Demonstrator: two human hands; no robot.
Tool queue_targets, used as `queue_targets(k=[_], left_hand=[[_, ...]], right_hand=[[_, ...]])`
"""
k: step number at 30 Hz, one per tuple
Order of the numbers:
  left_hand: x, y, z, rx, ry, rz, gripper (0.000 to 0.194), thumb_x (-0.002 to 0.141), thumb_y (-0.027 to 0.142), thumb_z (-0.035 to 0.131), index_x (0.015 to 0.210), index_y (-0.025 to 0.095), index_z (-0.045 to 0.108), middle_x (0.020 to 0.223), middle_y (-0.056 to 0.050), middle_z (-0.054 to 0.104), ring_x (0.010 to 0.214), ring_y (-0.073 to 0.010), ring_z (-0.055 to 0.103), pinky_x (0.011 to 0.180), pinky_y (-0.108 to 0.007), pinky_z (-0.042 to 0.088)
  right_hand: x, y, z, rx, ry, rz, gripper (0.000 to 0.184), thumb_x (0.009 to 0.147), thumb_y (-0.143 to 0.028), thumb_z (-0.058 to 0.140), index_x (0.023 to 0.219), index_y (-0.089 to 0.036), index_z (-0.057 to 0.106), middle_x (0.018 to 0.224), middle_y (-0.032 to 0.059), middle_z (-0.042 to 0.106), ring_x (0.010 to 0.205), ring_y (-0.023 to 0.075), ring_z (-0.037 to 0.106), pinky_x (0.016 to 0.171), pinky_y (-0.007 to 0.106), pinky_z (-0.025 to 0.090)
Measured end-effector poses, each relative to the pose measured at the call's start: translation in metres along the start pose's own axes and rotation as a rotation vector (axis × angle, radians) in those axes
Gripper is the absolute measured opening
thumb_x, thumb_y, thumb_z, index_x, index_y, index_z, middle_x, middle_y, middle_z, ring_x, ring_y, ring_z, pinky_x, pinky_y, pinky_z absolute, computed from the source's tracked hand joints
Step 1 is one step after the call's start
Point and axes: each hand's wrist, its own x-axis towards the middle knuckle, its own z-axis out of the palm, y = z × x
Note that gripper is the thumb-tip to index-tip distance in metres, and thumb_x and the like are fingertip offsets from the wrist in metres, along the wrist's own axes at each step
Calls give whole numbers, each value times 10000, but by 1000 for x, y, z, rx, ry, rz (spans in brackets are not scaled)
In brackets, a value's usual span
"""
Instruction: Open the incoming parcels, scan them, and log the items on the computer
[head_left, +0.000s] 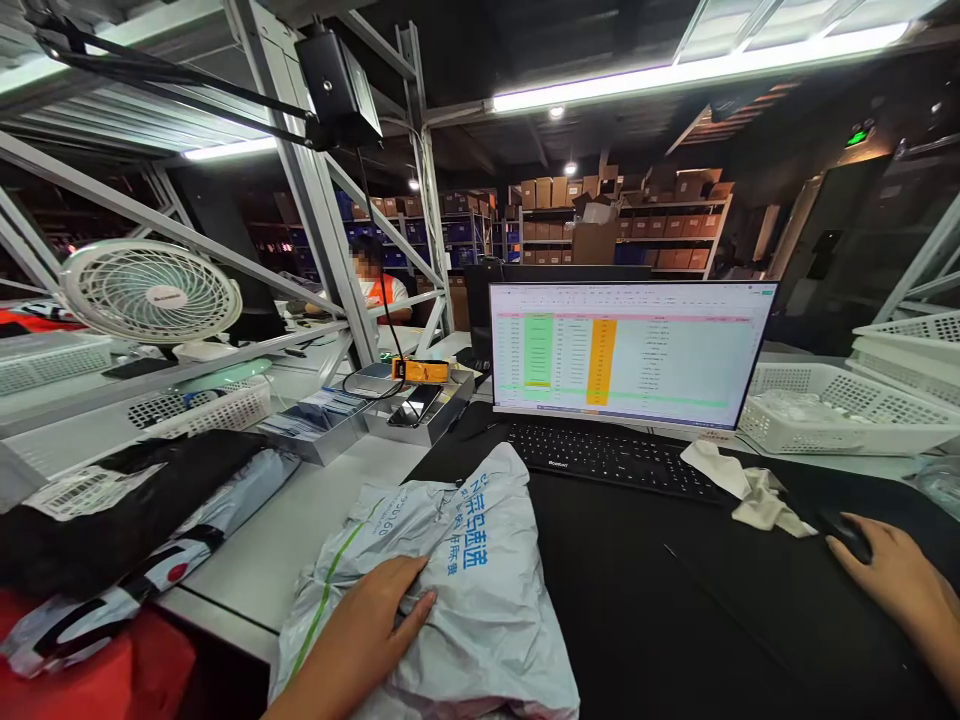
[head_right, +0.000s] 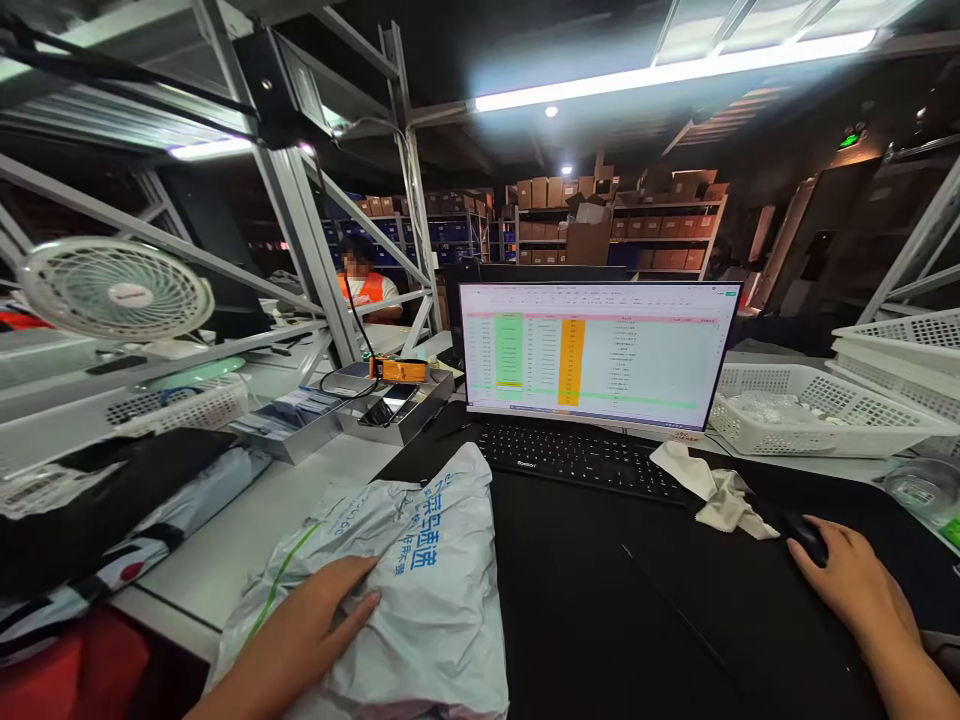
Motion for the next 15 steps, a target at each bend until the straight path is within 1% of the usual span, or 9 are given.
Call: queue_targets(k=[2, 4, 6, 7, 8, 9, 11, 13, 15], left_hand=[[0, 3, -2, -11, -36, -24, 461, 946, 496, 499, 1240, 200, 697, 1246, -107, 732, 1149, -282, 698, 1019, -437, 564], [-2, 9, -5, -22, -73, -28, 576, 892, 539, 582, 1349, 191, 630, 1363, -138, 662, 1240, -313, 643, 1066, -479, 525], [-5, 16, -8, -27, -114, -2, 851, 737, 572, 760, 1475, 230, 509, 1503, -148, 538, 1335, -358, 560, 1100, -520, 487], [-7, 20, -8, -26, -136, 18, 988, 641, 556, 841, 1508, 274, 463, 1551, -140, 482, 1361, -378, 530, 1105, -536, 477], [-8, 23, -8, -23, -154, 35, 1068, 568, 518, 895, 1516, 324, 444, 1578, -125, 447, 1370, -390, 516, 1105, -546, 474], [-9, 26, -7, -19, -162, 49, 1071, 541, 469, 918, 1501, 367, 456, 1584, -108, 443, 1366, -393, 518, 1100, -549, 476], [-10, 30, -2, -10, -132, 62, 927, 604, 370, 891, 1450, 406, 515, 1556, -88, 481, 1341, -373, 544, 1085, -532, 490], [-10, 32, 5, 2, -59, 63, 767, 689, 278, 816, 1407, 384, 567, 1511, -95, 526, 1304, -349, 577, 1056, -501, 518], [-9, 33, 12, 13, 3, 73, 684, 720, 195, 746, 1371, 348, 602, 1465, -109, 562, 1251, -330, 617, 1009, -468, 553]], right_hand=[[0, -1, -1, -6, 3, -9, 778, 771, -659, 295, 1241, -108, 580, 1226, 227, 610, 1265, 407, 528, 1070, 473, 447], [-2, -4, -3, -10, 16, -23, 749, 778, -632, 300, 1233, -104, 577, 1231, 232, 607, 1266, 402, 526, 1087, 462, 433], [-4, -8, -7, -13, 27, -39, 724, 783, -612, 309, 1232, -108, 572, 1229, 231, 607, 1263, 394, 528, 1108, 446, 414], [-6, -10, -8, -14, 31, -40, 719, 784, -607, 312, 1237, -110, 568, 1227, 230, 606, 1261, 392, 530, 1113, 441, 408], [-7, -11, -9, -15, 33, -39, 719, 784, -605, 315, 1245, -112, 563, 1227, 230, 604, 1261, 393, 530, 1113, 441, 406], [-7, -12, -10, -15, 32, -36, 721, 785, -604, 315, 1253, -113, 559, 1229, 229, 601, 1261, 395, 530, 1110, 444, 407], [-8, -11, -9, -15, 24, -27, 728, 785, -611, 311, 1264, -120, 554, 1234, 227, 596, 1263, 403, 525, 1097, 459, 414], [-6, -8, -8, -9, 10, -22, 739, 783, -634, 305, 1266, -131, 552, 1235, 224, 593, 1276, 413, 513, 1081, 473, 425], [-5, -5, -6, 7, 2, -20, 752, 780, -664, 297, 1265, -146, 547, 1224, 220, 593, 1284, 421, 505, 1075, 482, 428]])
